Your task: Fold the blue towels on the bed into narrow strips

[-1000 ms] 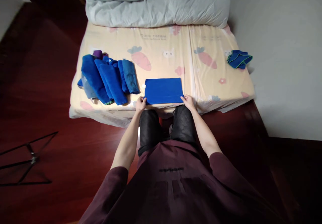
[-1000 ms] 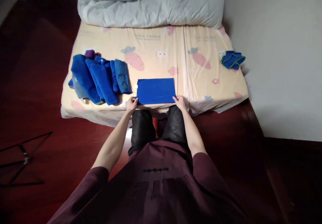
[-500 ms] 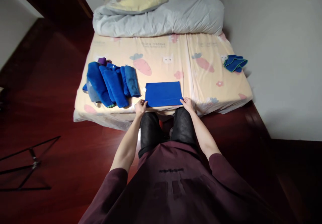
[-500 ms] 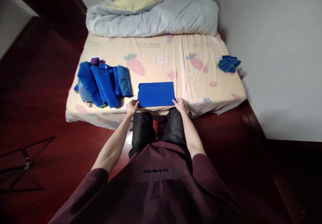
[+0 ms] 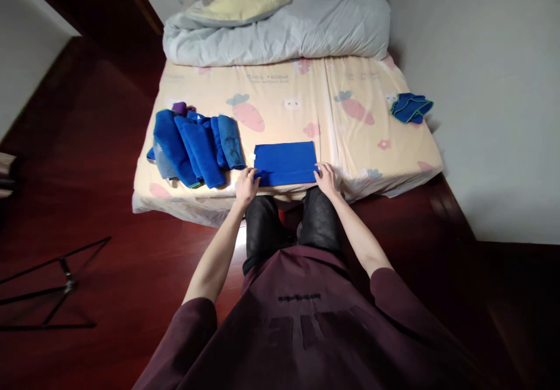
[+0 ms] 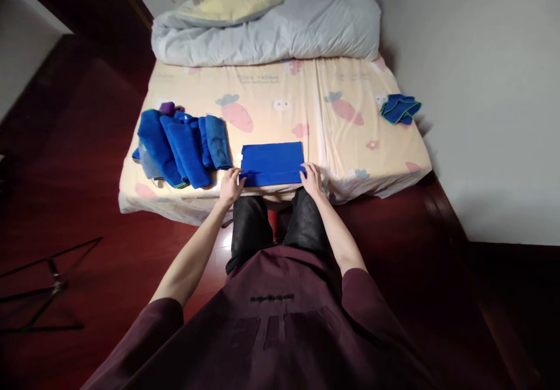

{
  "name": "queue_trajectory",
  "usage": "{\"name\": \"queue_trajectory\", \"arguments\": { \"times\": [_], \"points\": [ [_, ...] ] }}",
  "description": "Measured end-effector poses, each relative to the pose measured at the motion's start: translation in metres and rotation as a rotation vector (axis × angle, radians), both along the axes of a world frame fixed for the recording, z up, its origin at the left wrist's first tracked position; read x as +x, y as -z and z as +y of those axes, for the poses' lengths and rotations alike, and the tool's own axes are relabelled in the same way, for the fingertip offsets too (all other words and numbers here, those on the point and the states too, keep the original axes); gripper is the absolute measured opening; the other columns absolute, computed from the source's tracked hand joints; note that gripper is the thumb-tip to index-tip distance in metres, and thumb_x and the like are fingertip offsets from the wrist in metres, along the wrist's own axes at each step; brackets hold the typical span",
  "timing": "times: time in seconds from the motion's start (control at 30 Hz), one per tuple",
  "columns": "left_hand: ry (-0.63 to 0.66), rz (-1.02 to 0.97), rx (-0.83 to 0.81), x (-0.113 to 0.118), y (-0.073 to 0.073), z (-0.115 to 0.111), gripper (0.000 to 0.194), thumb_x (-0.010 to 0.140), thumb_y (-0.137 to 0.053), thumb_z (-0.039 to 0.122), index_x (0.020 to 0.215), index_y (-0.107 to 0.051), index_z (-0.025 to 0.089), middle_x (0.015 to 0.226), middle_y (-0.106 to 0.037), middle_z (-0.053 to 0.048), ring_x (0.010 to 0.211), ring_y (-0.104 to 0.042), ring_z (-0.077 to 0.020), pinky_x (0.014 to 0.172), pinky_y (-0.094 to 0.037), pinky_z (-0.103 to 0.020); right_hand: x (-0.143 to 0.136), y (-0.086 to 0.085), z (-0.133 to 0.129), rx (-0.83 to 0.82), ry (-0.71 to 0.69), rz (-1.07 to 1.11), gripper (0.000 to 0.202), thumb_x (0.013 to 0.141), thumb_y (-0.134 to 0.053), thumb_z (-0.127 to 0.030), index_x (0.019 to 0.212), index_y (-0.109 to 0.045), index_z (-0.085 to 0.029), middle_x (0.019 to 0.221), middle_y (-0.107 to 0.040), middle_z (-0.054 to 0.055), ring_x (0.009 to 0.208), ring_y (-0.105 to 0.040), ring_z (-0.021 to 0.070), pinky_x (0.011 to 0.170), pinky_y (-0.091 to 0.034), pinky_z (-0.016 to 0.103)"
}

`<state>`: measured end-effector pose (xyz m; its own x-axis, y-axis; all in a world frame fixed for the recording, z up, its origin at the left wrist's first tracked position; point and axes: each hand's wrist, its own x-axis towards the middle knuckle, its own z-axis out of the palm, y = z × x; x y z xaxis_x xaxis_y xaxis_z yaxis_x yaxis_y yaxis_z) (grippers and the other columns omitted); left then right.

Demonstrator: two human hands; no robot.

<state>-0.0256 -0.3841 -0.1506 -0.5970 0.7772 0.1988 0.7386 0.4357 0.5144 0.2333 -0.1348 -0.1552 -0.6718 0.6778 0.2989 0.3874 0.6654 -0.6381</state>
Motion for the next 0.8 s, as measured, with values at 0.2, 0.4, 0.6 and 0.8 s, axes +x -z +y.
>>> {"name": "queue_trajectory", "arguments": {
  "times": [0.2, 0.4, 0.6, 0.8],
  "points": [
    [0.298, 0.091, -0.231, 0.029, 0.004, 0.014, 0.054, 0.1, -0.055, 0.037, 0.151, -0.058, 0.019, 0.165, -0.046, -0.015, 0.156, -0.036, -0.0356, 0.129, -0.028, -0.055, -0.002, 0.004, -0.023, 0.111, -0.394, -0.212, 0.044, 0.105, -0.051, -0.032, 0.144, -0.066, -0.02, 0.157, -0.057, 0.01, 0.149, -0.048, 0.0282, 0.126, -0.037, 0.051],
    [0.254, 0.101, -0.373, 0.036, 0.02, 0.019, 0.071, 0.097, -0.053, 0.034, 0.165, -0.04, 0.015, 0.172, -0.031, -0.018, 0.16, -0.027, -0.0391, 0.131, -0.02, -0.059, -0.003, 0.015, -0.027, 0.122, -0.386, -0.36, 0.054, 0.107, -0.044, -0.032, 0.159, -0.05, -0.019, 0.169, -0.041, 0.008, 0.159, -0.035, 0.0257, 0.132, -0.027, 0.05],
    [0.259, 0.085, -0.382, 0.021, 0.019, 0.031, 0.074, 0.088, -0.049, 0.014, 0.162, -0.044, 0.013, 0.164, -0.045, -0.021, 0.151, -0.044, -0.0379, 0.129, -0.022, -0.061, -0.016, 0.012, -0.02, 0.083, -0.32, -0.406, 0.059, 0.101, -0.049, -0.019, 0.16, -0.049, -0.018, 0.167, -0.044, 0.008, 0.158, -0.037, 0.0241, 0.133, -0.027, 0.048],
    [0.224, -0.003, -0.401, 0.018, 0.007, 0.048, 0.062, 0.093, -0.042, 0.008, 0.154, -0.054, 0.014, 0.154, -0.056, -0.024, 0.138, -0.057, -0.0364, 0.121, -0.035, -0.056, -0.033, 0.01, -0.018, 0.058, -0.253, -0.415, 0.057, 0.094, -0.055, -0.01, 0.151, -0.058, -0.015, 0.157, -0.056, 0.013, 0.15, -0.049, 0.0261, 0.127, -0.034, 0.048]
  ]
}}
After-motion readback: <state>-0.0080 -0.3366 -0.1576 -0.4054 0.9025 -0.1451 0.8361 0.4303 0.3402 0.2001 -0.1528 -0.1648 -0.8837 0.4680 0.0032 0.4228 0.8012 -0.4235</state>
